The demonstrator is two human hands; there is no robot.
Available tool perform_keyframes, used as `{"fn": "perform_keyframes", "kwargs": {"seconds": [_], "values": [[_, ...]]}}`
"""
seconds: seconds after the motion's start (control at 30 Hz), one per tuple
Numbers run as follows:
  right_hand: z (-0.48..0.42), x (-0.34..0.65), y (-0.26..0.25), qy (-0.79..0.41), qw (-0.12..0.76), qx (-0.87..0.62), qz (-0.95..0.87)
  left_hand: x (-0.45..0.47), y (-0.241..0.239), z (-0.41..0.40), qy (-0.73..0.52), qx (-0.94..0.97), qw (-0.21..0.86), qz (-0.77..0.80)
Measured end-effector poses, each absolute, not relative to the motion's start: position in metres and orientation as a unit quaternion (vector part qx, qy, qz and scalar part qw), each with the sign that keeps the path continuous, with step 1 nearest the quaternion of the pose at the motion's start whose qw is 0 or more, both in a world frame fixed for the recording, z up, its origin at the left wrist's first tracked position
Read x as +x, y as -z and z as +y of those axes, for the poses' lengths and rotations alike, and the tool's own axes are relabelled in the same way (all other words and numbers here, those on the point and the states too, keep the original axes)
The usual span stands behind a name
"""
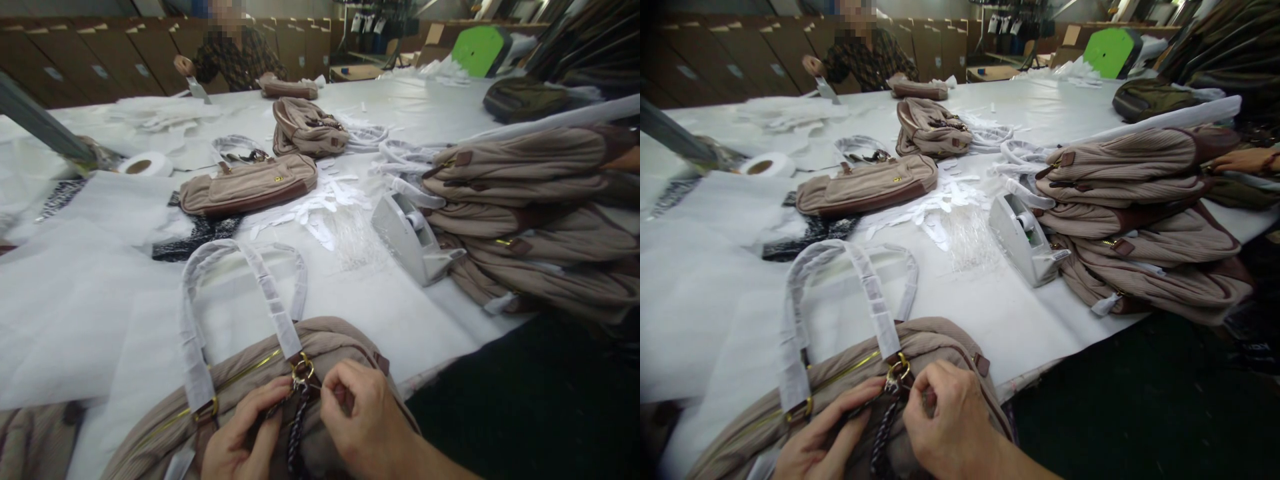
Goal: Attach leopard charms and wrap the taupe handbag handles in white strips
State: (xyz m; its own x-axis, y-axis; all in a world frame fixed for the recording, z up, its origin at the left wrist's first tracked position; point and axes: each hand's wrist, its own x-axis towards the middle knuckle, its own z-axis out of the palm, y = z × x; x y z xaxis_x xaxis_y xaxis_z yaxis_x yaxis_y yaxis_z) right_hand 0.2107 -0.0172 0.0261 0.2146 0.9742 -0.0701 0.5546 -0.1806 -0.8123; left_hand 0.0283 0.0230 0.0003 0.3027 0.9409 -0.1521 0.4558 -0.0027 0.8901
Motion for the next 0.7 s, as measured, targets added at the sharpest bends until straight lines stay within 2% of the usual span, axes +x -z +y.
{"fn": "perform_keyframes", "kwargs": {"seconds": [0.2,0.4,0.47,0.57,0.7], "values": [[-0.012,0.210,-0.026,-0.307,0.350,-0.700,-0.542,0.025,-0.004,0.036,-0.241,0.681,0.465,0.512],[-0.008,0.211,-0.026,-0.298,0.361,-0.688,-0.555,0.019,-0.012,0.043,-0.234,0.828,0.292,0.418],[-0.008,0.211,-0.025,-0.298,0.360,-0.684,-0.560,0.019,-0.013,0.043,-0.228,0.849,0.263,0.398],[-0.011,0.210,-0.020,-0.295,0.354,-0.683,-0.567,0.018,-0.012,0.040,-0.220,0.846,0.278,0.399],[-0.015,0.208,-0.014,-0.283,0.361,-0.680,-0.572,0.017,-0.007,0.034,-0.218,0.789,0.356,0.450]]}}
